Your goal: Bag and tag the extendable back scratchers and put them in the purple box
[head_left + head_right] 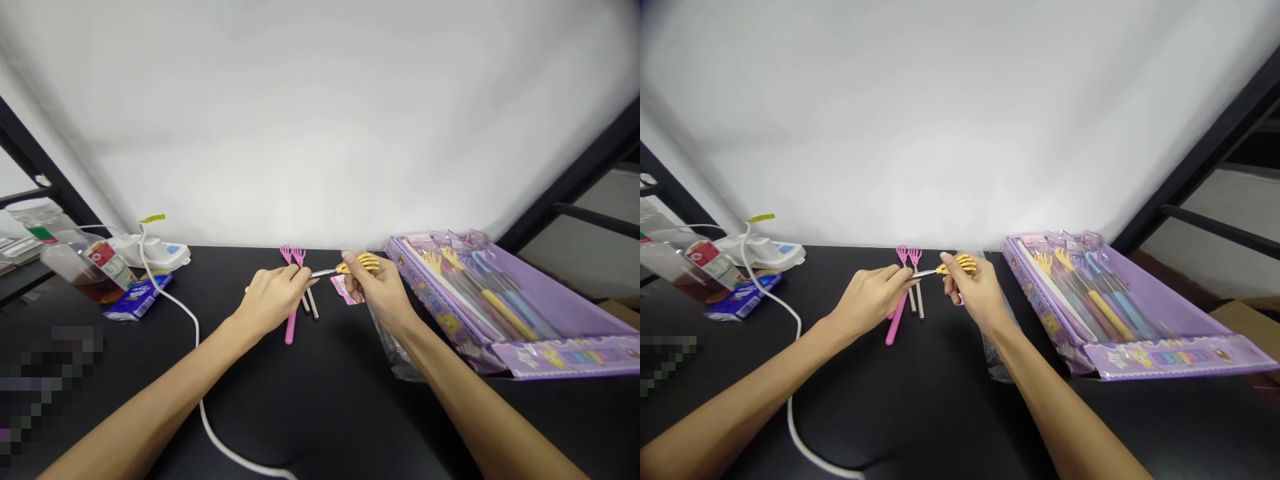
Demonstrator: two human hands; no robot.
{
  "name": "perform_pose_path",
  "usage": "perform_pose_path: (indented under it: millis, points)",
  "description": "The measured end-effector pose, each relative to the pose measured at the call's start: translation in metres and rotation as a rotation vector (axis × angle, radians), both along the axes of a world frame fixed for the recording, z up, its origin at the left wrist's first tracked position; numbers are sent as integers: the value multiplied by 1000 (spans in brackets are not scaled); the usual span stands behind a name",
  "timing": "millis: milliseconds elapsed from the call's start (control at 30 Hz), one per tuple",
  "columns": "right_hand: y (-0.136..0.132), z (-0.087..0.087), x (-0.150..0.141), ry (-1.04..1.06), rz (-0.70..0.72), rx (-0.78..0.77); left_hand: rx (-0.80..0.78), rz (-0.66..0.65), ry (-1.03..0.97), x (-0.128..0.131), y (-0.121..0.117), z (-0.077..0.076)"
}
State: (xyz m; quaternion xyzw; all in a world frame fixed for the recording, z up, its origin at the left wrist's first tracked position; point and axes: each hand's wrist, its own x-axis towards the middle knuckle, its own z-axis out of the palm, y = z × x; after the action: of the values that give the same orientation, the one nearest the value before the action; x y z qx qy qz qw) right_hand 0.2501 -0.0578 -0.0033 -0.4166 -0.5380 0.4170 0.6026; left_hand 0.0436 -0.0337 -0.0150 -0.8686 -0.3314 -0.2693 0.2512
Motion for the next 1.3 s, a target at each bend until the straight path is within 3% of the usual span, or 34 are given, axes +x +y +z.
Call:
perform_pose_path:
  millis: [267,400,533,600,700,800,900,1033,1167,1233,1300]
  points:
    - [-6,4,-11,-69,179,-21,-8,-22,5,10,-2,5]
    - [2,6,-5,41,28,-31,-39,2,-11,-2,7,9]
    - [16,16,31,510,-325,16,-70,119,-41,-28,22,9]
    - [20,19,46,636,-448,33,-84,165,-31,-34,26,8]
    - [20,15,44,668,-370,-11,-56,126,5,-28,25,7]
    - [15,5,22,608,-189,-72,-14,39,42,-18,18,5]
    - [12,0,8,515,-131,-111,-7,31,43,-19,15,3]
    - [14,7,15,509,-229,-71,-76,48,55,-29,18,2]
    - [18,19,47,640,-504,-6,-160,178,16,-39,27,4]
    - [19,22,59,627,-505,-31,-184,257,28,-42,30,4]
    - [18,21,60,636,-498,-29,-162,252,20,-40,32,4]
